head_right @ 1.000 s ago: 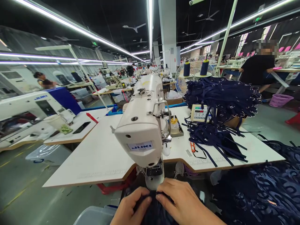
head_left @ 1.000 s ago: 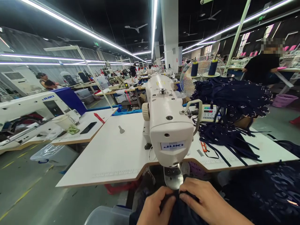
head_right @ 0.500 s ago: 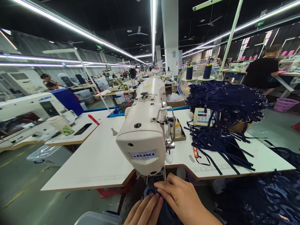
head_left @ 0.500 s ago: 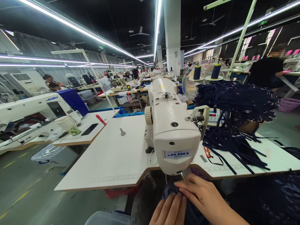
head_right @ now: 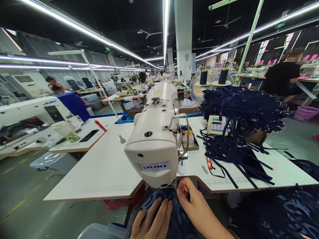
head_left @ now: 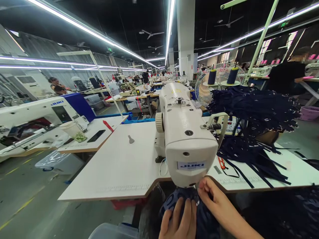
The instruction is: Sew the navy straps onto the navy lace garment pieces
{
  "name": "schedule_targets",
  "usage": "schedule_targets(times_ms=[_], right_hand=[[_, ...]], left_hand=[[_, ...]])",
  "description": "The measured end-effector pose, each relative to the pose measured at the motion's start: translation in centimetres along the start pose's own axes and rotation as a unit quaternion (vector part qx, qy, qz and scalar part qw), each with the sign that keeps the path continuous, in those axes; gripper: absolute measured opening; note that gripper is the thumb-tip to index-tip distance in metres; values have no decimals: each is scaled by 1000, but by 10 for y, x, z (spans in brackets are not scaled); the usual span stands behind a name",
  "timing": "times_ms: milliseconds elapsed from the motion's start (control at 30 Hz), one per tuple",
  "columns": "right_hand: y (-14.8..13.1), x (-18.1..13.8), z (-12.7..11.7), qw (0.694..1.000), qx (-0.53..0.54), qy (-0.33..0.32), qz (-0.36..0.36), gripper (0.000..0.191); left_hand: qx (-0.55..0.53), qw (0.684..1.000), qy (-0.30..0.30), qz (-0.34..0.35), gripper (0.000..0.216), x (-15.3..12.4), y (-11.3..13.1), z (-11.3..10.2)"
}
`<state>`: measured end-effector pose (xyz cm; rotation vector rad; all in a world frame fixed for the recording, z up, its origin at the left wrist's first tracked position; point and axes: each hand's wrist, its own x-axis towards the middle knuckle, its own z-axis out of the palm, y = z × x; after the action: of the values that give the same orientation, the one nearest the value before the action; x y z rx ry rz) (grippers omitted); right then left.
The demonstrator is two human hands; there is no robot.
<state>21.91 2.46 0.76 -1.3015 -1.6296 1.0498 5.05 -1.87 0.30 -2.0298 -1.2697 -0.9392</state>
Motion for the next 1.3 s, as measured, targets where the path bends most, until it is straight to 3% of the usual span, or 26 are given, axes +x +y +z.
schedule_targets(times_ms=[467, 800, 1300], right_hand=[[-9, 18, 2, 1000, -15, 17, -18, 11], [-6, 20, 2, 1000, -21, -9, 16, 12], [-2, 21, 2, 999, -23, -13, 20, 16]], left_hand=[[50, 998, -29, -6, 38, 7, 0, 5], [35, 998, -59, -3, 32, 8, -3, 3], [63, 997, -35, 1, 37, 10, -2, 6]])
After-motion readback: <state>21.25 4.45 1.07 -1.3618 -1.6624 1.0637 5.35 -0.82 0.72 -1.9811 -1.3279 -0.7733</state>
